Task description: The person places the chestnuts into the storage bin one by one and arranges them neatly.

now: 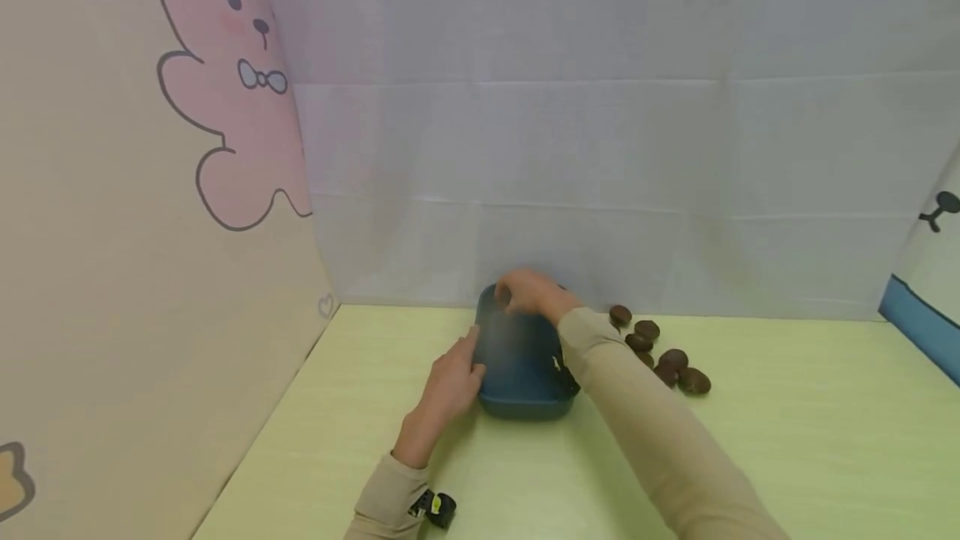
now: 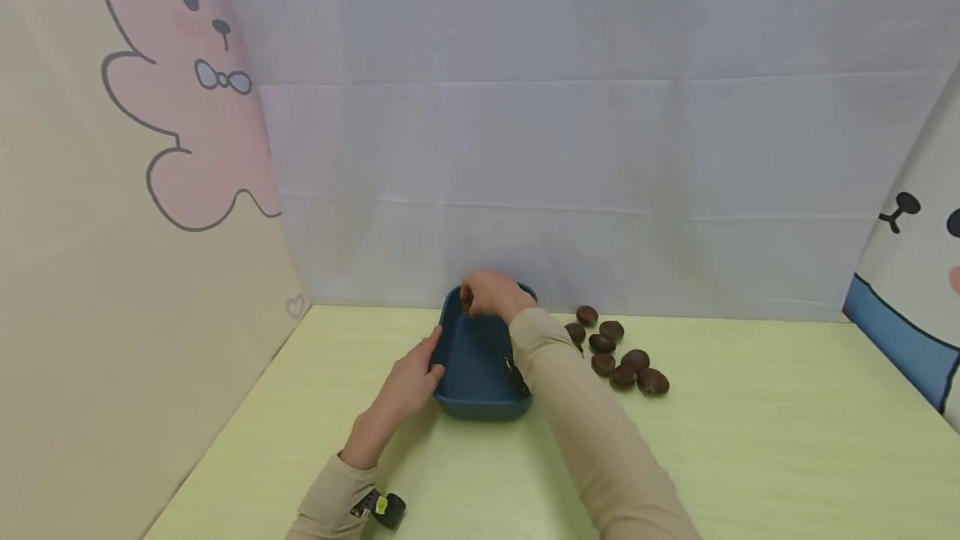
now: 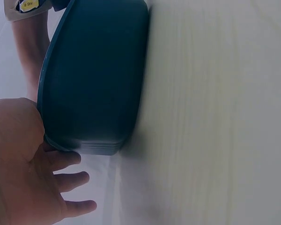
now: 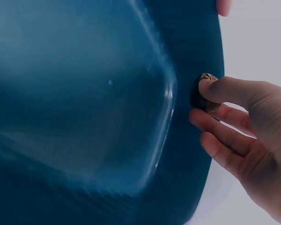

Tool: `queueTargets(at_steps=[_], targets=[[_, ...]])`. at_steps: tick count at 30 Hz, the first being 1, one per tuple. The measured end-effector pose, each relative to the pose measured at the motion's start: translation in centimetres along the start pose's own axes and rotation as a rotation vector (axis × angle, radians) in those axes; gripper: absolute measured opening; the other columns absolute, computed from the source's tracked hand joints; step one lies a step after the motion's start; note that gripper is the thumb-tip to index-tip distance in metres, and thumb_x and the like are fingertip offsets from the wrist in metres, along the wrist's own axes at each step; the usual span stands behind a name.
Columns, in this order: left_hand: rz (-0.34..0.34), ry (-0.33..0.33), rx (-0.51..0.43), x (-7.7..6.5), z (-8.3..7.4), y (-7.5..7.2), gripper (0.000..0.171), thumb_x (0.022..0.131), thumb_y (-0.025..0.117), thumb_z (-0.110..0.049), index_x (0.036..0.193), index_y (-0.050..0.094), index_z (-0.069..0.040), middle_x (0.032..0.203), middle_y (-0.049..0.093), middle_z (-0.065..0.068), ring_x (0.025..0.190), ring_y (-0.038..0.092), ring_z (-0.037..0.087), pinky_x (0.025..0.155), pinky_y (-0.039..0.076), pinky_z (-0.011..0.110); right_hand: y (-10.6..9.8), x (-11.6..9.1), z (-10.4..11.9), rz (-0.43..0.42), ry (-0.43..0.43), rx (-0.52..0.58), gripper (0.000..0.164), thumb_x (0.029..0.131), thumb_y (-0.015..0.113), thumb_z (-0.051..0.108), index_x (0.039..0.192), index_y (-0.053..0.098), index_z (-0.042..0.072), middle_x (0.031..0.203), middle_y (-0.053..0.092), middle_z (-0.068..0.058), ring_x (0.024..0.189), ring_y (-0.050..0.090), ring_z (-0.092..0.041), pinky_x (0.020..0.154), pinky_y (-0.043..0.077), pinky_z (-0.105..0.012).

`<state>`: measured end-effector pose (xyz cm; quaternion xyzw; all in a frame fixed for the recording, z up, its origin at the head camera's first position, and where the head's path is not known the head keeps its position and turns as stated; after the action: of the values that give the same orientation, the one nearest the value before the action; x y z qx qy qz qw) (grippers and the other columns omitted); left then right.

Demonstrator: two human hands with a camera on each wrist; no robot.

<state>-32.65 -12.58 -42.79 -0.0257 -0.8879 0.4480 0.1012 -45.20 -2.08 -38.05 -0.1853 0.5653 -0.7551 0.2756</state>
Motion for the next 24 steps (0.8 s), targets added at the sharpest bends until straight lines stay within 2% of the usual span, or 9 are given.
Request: queueTargets(at_steps=[4,9,14,18,21,24], targets=[[0.003,0.015,-0.011,0.1,-0.4,0.1,0.06,0.099,0.046,-0.013,0.155,0.03,0.0,0.154,0.041,0.02,0.143,0.037,0.04,0.114,0.033,0.055,0.4,0.4,-0.2,0.003,0.025,-0.009,0.019,0.088,0.069,0.011,0.107,0.073,0.008,0.108,0.071,-0.008,0.1,0.065,-0.025,0.088,0.053,-0.04],[0.008,0.024,-0.013,0.1,-0.8,0.5,0.06,0.098,0.046,-0.014,0.155,0.03,-0.002,0.154,0.041,0.019,0.143,0.038,0.04,0.113,0.034,0.054,1.6,0.5,-1.2,0.071,0.116,0.029,0.011,0.088,0.065,0.006,0.096,0.072,0.006,0.096,0.069,-0.009,0.081,0.059,-0.022,0.075,0.052,-0.037],[0.019,0.023,0.01,0.1,-1.0,1.0,0.06,0.098,0.046,-0.015,0.155,0.031,-0.003,0.154,0.042,0.018,0.143,0.039,0.039,0.113,0.034,0.055,2.2,0.1,-2.2,0.121,0.17,0.025,0.014,0.089,0.069,0.015,0.101,0.071,0.009,0.102,0.068,-0.008,0.085,0.059,-0.021,0.076,0.051,-0.037],[0.012,0.033,0.018,0.1,-1.3,0.9,0.06,0.098,0.047,-0.015,0.155,0.032,-0.003,0.153,0.043,0.018,0.142,0.04,0.039,0.112,0.035,0.055,0.9,-0.9,-2.5,0.102,0.177,0.042,0.03,0.087,0.074,0.022,0.114,0.069,0.008,0.114,0.067,-0.01,0.096,0.062,-0.025,0.081,0.053,-0.039],[0.011,0.033,0.015,0.0,-1.4,0.9,0.061,0.098,0.048,-0.015,0.155,0.032,-0.003,0.152,0.044,0.019,0.141,0.041,0.039,0.112,0.035,0.055,-0.8,-1.9,-2.4,0.068,0.16,0.093,0.033,0.088,0.069,0.013,0.12,0.066,0.004,0.117,0.066,-0.014,0.093,0.064,-0.025,0.078,0.054,-0.037],[0.008,0.024,0.012,-0.1,-1.3,0.8,0.061,0.098,0.05,-0.015,0.155,0.032,-0.003,0.151,0.045,0.019,0.14,0.042,0.039,0.112,0.036,0.054,-2.4,-3.0,-2.3,0.028,0.109,0.157,0.032,0.086,0.065,0.003,0.118,0.066,-0.002,0.111,0.067,-0.019,0.083,0.068,-0.024,0.071,0.056,-0.033]])
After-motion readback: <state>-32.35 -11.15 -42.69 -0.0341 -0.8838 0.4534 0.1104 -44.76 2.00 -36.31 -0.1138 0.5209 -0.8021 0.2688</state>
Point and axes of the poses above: each hand's wrist, its own x-axis towards the middle knuckle, its own y-axis out of the palm, z = x × y, the point moved 8 cm from there along x, towards the middle knuckle
